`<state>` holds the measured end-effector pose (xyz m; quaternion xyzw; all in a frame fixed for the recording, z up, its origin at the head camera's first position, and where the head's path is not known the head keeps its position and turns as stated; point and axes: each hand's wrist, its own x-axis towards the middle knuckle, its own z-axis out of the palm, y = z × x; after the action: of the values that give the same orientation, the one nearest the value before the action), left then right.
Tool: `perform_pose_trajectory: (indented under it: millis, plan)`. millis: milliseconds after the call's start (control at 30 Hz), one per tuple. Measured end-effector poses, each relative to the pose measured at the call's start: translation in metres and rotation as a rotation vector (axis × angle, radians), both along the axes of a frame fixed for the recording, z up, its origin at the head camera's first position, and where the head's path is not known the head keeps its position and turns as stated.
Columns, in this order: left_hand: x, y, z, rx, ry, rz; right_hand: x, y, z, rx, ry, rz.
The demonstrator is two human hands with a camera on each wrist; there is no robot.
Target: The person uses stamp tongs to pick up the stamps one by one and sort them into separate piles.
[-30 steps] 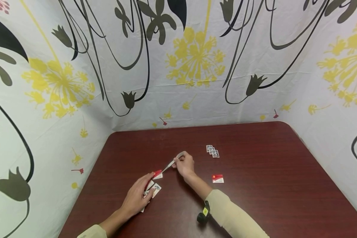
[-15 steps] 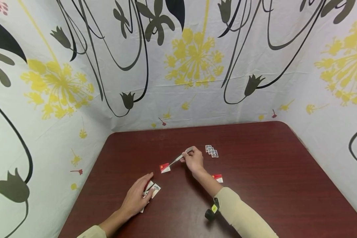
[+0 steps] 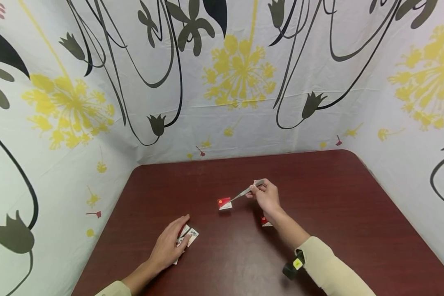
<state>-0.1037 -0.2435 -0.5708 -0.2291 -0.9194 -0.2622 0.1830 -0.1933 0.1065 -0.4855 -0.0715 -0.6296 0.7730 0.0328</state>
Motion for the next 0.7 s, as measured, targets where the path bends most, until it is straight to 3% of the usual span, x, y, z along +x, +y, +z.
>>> perform_pose_trajectory:
  millis: [700]
  plan:
    - [-0.001,-0.001,-0.001,-0.003,-0.011,0.009,0.052,0.109,-0.004,-0.010,-0.101,-0.011]
